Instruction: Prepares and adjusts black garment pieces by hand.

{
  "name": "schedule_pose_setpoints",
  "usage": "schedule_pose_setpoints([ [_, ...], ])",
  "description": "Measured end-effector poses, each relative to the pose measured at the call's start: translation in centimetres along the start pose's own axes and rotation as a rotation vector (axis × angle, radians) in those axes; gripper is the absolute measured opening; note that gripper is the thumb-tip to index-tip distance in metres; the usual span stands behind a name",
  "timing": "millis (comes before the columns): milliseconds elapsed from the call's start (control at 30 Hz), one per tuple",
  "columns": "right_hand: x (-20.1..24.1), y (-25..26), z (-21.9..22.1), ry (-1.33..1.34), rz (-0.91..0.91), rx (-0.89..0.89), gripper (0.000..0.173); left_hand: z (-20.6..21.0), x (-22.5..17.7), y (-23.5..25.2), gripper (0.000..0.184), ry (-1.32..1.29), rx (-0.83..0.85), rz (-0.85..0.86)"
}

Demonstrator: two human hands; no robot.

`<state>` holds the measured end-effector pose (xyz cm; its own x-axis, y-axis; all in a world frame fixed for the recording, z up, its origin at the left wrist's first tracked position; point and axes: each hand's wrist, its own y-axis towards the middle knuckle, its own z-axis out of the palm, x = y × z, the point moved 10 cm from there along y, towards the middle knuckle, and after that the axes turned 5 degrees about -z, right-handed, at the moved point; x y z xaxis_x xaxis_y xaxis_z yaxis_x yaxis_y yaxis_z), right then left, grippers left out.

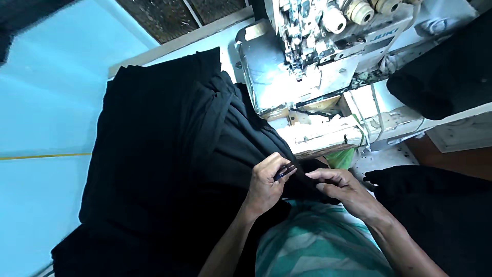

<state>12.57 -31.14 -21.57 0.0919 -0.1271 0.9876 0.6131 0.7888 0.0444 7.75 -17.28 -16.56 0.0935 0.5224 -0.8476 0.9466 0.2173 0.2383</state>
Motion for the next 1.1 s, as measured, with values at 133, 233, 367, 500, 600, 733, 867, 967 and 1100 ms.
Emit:
schedule_pose_setpoints([
  [133, -0.4, 0.0, -1.1, 0.019, 0.024, -0.052, 0.032, -1.2, 0.9, -0.2, 0.022, 0.000, 0.005, -0.053],
  [233, -0.8, 0.0, -1.6, 0.027, 0.037, -0.056, 0.031, -2.6, 2.0, -0.4, 0.024, -0.078, -0.052, -0.098],
  [367, -1.6, 0.8, -1.0, 0.100, 0.113, -0.044, 0.022, -4.2, 2.9, -0.2, 0.021, -0.120, -0.129, -0.112],
  [500, -3.3, 2.6, -1.0, 0.377, 0.276, -0.209, 0.025, -3.2, 2.1, 1.1, 0.014, -0.113, -0.112, -0.108],
  [600, -1.3, 5.1, -1.3, 0.549, 0.205, -0.365, 0.027, -3.4, 0.4, 2.8, 0.014, -0.047, -0.162, -0.043],
  [733, 1.8, 8.1, -1.1, 0.513, 0.049, -0.353, 0.029, -4.5, -1.3, 5.0, 0.015, 0.032, -0.268, 0.007],
  [867, 2.0, 9.2, -0.2, 0.457, 0.005, -0.315, 0.030, -5.0, -1.2, 6.3, 0.019, 0.071, -0.305, 0.007],
  [967, 2.4, 9.3, 0.2, 0.338, -0.062, -0.270, 0.029, -4.7, -1.3, 6.7, 0.026, 0.092, -0.278, 0.017],
  [1100, 3.0, 9.3, 0.6, 0.124, -0.113, -0.214, 0.029, -3.9, -2.5, 6.8, 0.014, 0.205, -0.292, 0.123],
])
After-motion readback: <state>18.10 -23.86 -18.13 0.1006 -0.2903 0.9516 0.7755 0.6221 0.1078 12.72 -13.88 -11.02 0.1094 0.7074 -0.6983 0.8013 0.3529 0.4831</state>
